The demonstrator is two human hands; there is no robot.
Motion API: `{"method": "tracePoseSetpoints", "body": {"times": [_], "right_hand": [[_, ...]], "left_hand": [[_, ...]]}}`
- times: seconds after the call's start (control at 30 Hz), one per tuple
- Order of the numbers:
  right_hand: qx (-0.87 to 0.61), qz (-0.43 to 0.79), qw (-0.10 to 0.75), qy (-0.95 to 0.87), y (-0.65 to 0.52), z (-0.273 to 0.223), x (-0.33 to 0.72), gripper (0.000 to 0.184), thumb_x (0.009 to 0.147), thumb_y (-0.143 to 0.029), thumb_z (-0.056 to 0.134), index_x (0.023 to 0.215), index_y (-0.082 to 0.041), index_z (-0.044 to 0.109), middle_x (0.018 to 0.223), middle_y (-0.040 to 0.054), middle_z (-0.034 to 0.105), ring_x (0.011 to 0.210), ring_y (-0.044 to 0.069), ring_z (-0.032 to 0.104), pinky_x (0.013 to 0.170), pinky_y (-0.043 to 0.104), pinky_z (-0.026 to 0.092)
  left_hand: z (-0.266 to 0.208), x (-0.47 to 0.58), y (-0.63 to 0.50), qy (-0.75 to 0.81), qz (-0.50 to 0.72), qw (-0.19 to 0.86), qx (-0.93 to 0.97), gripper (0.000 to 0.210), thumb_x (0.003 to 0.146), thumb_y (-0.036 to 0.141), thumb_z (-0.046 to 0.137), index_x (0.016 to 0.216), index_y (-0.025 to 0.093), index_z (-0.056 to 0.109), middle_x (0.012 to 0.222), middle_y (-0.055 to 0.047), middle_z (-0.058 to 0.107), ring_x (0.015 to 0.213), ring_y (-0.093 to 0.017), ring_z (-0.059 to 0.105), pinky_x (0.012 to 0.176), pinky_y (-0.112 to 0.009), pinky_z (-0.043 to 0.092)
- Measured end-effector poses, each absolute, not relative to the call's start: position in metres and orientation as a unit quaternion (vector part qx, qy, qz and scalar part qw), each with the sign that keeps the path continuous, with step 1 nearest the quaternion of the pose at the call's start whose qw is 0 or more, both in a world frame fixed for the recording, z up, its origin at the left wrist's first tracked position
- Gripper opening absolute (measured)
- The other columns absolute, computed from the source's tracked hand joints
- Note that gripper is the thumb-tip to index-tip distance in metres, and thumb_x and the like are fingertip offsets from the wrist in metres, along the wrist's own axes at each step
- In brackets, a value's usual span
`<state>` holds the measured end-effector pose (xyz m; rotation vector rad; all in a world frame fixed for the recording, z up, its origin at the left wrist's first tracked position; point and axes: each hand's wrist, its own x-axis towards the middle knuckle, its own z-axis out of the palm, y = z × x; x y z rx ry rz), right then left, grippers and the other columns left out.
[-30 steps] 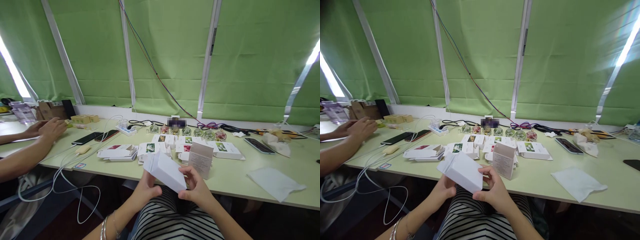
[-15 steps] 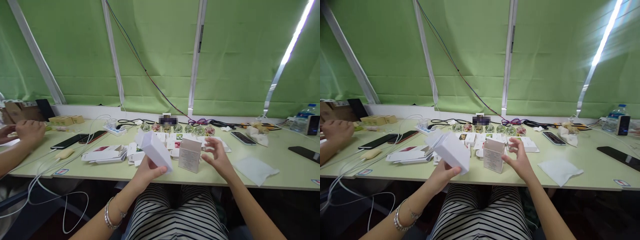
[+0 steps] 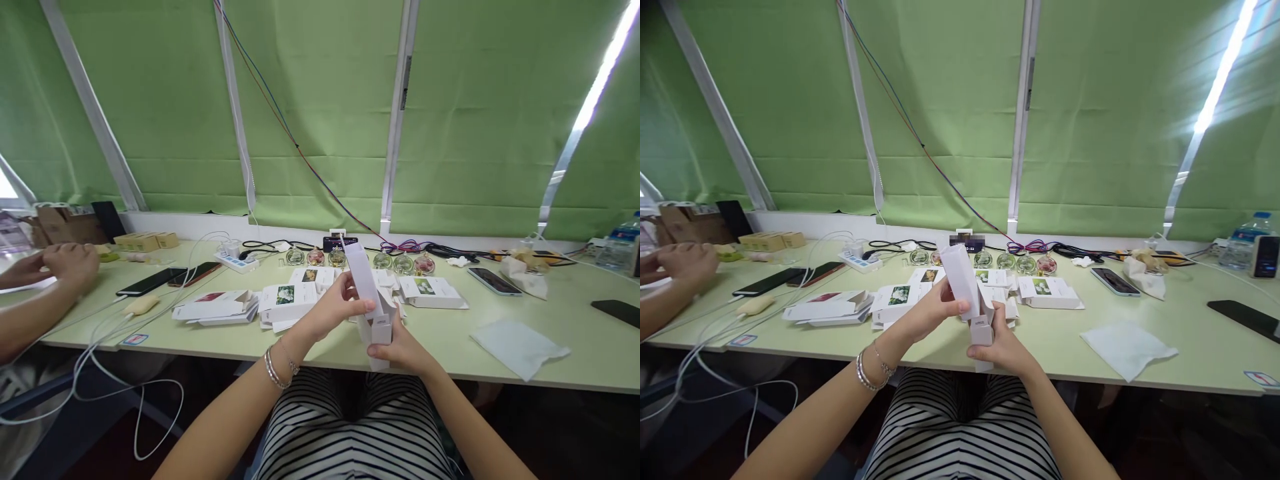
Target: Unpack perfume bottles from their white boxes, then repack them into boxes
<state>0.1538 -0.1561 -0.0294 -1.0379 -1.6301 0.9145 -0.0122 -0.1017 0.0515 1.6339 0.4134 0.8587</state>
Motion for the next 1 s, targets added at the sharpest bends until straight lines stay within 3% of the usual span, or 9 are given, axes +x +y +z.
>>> {"method": "tracePoseSetpoints", "body": {"times": [0.2,0.37,0.57,0.77,1.0], "right_hand": [[-0.392,0.367,0.548,-0.641,-0.154,-0.046,0.146,0.092,0.061,-0.044,0.072,0.126,-0.025,0.010,0.123,0.0122,0.046,0.115,0.027,0.046,0.096,0.043,0.036],[-0.439,0.361,0.535,-0.625,-0.159,-0.042,0.143,0.089,0.061,-0.040,0.071,0.125,-0.023,0.012,0.117,0.0112,0.049,0.112,0.028,0.047,0.095,0.045,0.035],[-0.440,0.347,0.524,-0.641,-0.160,-0.038,0.142,0.086,0.062,-0.043,0.070,0.125,-0.022,0.015,0.117,0.0113,0.047,0.113,0.027,0.046,0.097,0.045,0.034],[-0.424,0.363,0.550,-0.622,-0.160,-0.036,0.142,0.089,0.059,-0.052,0.071,0.124,-0.022,0.018,0.124,0.0120,0.041,0.119,0.028,0.038,0.096,0.042,0.035],[-0.425,0.365,0.557,-0.613,-0.157,-0.038,0.139,0.094,0.053,-0.045,0.076,0.123,-0.022,0.017,0.125,0.0130,0.036,0.118,0.031,0.037,0.095,0.046,0.034]], "left_hand": [[0.044,-0.006,-0.099,0.244,0.420,0.473,0.735,0.079,0.059,0.031,0.078,0.121,0.017,0.031,0.126,-0.016,0.041,0.114,-0.028,0.046,0.092,-0.043,0.043],[0.048,-0.006,-0.108,0.210,0.395,0.435,0.782,0.073,0.061,0.033,0.076,0.118,0.019,0.034,0.123,-0.013,0.044,0.115,-0.027,0.045,0.097,-0.044,0.039],[0.065,-0.010,-0.109,0.220,0.319,0.374,0.843,0.064,0.062,0.037,0.074,0.113,0.017,0.042,0.116,-0.013,0.050,0.109,-0.031,0.048,0.091,-0.047,0.040],[0.061,-0.008,-0.115,0.237,0.288,0.360,0.855,0.065,0.061,0.037,0.074,0.113,0.019,0.041,0.112,-0.008,0.053,0.100,-0.028,0.052,0.084,-0.042,0.043],[0.072,-0.020,-0.117,0.233,0.222,0.308,0.895,0.067,0.062,0.039,0.072,0.118,0.020,0.040,0.115,-0.009,0.052,0.104,-0.029,0.051,0.084,-0.044,0.045]]}}
